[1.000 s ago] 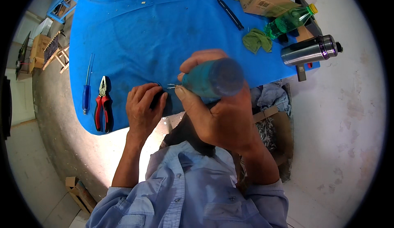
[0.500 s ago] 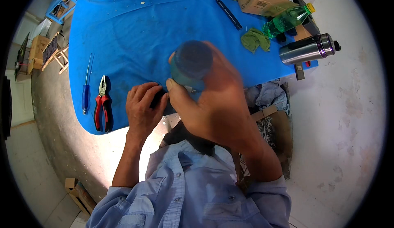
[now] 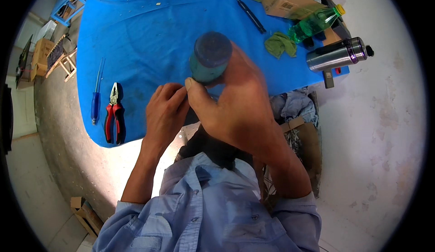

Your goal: The person assembles metal components using a screwdriver and pliers, picking up pieces from the table and fitting them together.

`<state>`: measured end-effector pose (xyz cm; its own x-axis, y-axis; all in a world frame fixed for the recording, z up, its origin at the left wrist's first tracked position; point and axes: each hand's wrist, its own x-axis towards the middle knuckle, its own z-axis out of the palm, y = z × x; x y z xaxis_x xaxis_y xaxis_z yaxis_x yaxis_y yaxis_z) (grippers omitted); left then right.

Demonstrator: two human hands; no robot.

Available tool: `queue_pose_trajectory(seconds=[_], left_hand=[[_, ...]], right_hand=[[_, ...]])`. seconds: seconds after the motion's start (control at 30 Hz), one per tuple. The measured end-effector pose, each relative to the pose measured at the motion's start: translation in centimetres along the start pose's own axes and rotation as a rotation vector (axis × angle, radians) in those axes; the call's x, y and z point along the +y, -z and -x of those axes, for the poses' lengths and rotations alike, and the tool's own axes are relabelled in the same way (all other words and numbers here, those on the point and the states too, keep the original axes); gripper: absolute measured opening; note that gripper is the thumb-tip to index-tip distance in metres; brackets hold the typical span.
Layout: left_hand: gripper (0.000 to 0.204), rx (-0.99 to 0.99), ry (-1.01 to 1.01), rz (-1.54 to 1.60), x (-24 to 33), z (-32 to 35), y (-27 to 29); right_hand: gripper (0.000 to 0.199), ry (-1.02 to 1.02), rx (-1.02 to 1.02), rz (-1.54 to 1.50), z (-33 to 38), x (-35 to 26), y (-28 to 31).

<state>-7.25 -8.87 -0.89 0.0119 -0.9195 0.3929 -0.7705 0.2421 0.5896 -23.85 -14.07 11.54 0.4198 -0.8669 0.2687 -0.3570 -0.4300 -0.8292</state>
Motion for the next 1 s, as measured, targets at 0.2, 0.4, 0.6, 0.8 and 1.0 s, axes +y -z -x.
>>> queue_pose_trajectory(seconds=[0.2, 0.4, 0.6, 0.8, 1.0], left_hand=[[0.006, 0.011, -0.007, 0.046, -0.5, -0.5, -1.2], [0.006, 0.019, -0.021, 0.017, -0.6, -0.4, -1.4], [0.008, 0.047, -0.03, 0.047, -0.9, -0.2, -1.8], [0.008, 0.058, -0.018, 0.06, -1.1, 0.0, -2.3], [0.009, 0.048, -0.015, 0.024, -1.1, -0.2, -2.2]], right_hand=[[0.033, -0.005, 0.009, -0.003, -0.1, 0.1, 0.3], [0.027, 0.035, -0.001, 0.067, -0.7, 0.3, 0.4], [0.025, 0.053, -0.039, 0.206, -1.8, -1.5, -0.2], [0.024, 0.032, -0.154, 0.204, -3.2, -1.2, -0.3], [0.024, -0.069, -0.256, 0.213, -4.8, -1.8, -0.3]])
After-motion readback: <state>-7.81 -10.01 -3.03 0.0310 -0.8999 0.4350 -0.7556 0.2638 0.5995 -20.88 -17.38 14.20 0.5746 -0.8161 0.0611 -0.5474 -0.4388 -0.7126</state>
